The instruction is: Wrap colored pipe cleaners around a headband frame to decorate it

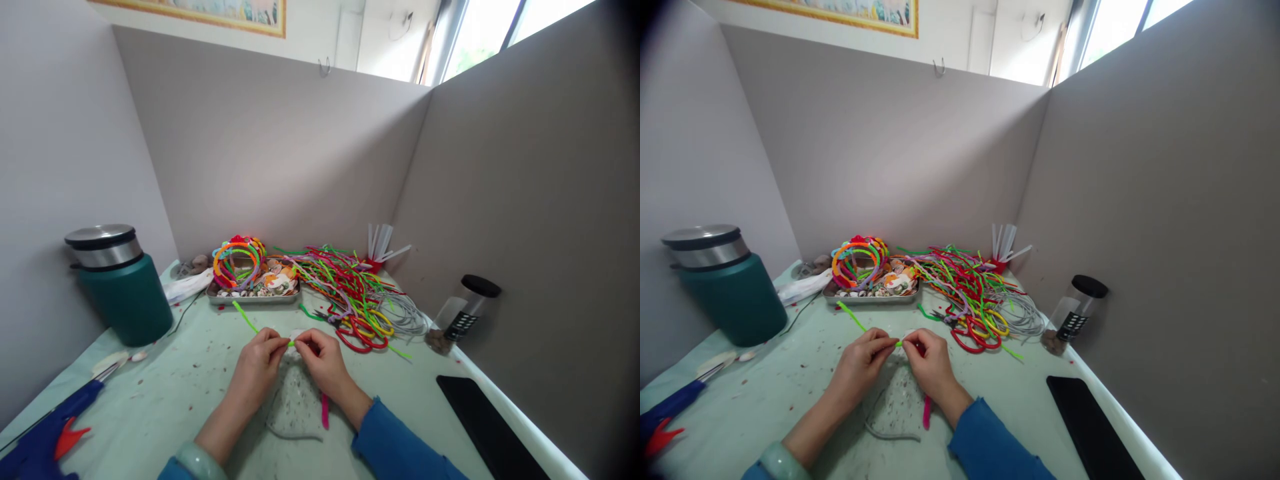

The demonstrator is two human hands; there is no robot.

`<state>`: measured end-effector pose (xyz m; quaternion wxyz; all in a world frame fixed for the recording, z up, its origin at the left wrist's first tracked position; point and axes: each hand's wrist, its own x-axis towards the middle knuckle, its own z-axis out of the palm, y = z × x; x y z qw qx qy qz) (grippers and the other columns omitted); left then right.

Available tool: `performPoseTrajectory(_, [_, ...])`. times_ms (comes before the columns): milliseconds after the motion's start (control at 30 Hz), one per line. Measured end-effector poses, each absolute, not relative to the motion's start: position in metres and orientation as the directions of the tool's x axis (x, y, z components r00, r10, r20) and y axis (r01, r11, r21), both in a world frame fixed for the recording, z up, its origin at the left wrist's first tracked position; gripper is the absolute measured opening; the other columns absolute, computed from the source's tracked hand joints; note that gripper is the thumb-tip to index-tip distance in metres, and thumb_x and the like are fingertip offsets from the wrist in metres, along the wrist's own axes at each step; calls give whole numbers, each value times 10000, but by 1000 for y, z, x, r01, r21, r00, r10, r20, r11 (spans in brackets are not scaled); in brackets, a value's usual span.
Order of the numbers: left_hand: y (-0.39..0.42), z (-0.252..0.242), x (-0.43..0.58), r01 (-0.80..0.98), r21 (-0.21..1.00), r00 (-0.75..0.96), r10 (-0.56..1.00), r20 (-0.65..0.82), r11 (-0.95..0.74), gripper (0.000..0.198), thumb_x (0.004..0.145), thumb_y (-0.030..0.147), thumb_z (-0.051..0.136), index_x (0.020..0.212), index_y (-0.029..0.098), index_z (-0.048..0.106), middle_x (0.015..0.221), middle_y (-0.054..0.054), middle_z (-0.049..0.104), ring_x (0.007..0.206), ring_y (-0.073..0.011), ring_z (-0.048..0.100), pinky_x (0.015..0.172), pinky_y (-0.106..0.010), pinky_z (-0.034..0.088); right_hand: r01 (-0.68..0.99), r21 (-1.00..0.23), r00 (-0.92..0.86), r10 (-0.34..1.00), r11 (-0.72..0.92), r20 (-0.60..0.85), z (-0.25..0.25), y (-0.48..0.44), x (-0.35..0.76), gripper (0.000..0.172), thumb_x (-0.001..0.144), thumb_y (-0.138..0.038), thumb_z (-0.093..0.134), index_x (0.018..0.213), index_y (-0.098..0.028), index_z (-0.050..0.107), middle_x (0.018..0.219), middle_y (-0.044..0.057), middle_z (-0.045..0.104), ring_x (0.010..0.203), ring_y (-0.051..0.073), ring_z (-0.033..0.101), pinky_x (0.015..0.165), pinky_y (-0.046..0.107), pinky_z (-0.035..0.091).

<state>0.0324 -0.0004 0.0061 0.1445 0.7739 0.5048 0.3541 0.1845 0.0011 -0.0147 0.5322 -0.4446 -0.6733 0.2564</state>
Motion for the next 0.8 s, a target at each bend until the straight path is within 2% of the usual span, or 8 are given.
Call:
performPoseTrajectory(233, [2, 5, 32, 601, 662, 214, 888, 407, -448, 250, 781, 257, 453, 818, 186, 689, 867, -79, 621, 821, -178, 571, 737, -264, 421, 313, -818, -52, 869, 482, 493, -14, 0, 185, 141, 786, -235, 518, 723, -159, 618, 675, 20, 591, 612, 118, 509, 558, 216, 390])
performPoseTrajectory(300, [1, 7, 32, 591, 695, 194, 908, 371, -410, 243, 769, 270, 467, 795, 181, 692, 818, -73, 635, 751, -171, 577, 692, -258, 417, 309, -817, -54, 867, 487, 496, -14, 0, 185, 134, 784, -228, 520, 721, -159, 616, 670, 16, 588, 606, 115, 504, 556, 213, 388])
performPoseTrajectory(400, [1, 9, 33, 545, 794, 135, 963, 234, -269, 252, 741, 311, 493, 790, 158, 687, 615, -37, 611, 545, -138, 530, 556, -242, 390, 305, -817, -55, 866, 489, 497, -13, 0, 185, 130, 784, -226, 521, 722, -161, 615, 668, 12, 587, 608, 115, 507, 554, 210, 389])
performPoseTrajectory(500, [2, 10, 34, 379, 921, 128, 991, 48, -94, 298, 699, 361, 528, 807, 116, 658, 417, 28, 485, 388, -98, 415, 431, -218, 325, 305, -818, -60, 867, 488, 495, -12, -1, 185, 135, 787, -227, 517, 721, -159, 613, 668, 12, 587, 607, 116, 509, 554, 210, 390])
performPoseTrajectory(600, [3, 9, 35, 156, 986, 186, 978, -95, 66, 351, 642, 395, 584, 820, 93, 609, 358, 63, 425, 326, -73, 349, 363, -198, 265, 301, -818, -61, 866, 490, 497, -11, -1, 185, 135, 788, -224, 515, 719, -159, 612, 663, 11, 585, 601, 115, 505, 553, 212, 390])
performPoseTrajectory(800, [0, 10, 31, -180, 936, 298, 923, -242, 303, 379, 606, 325, 678, 898, 112, 567, 391, 93, 401, 326, -21, 286, 350, -154, 198, 290, -821, -74, 867, 491, 493, -10, -2, 183, 131, 785, -233, 522, 725, -163, 615, 670, 14, 592, 608, 116, 510, 552, 215, 396])
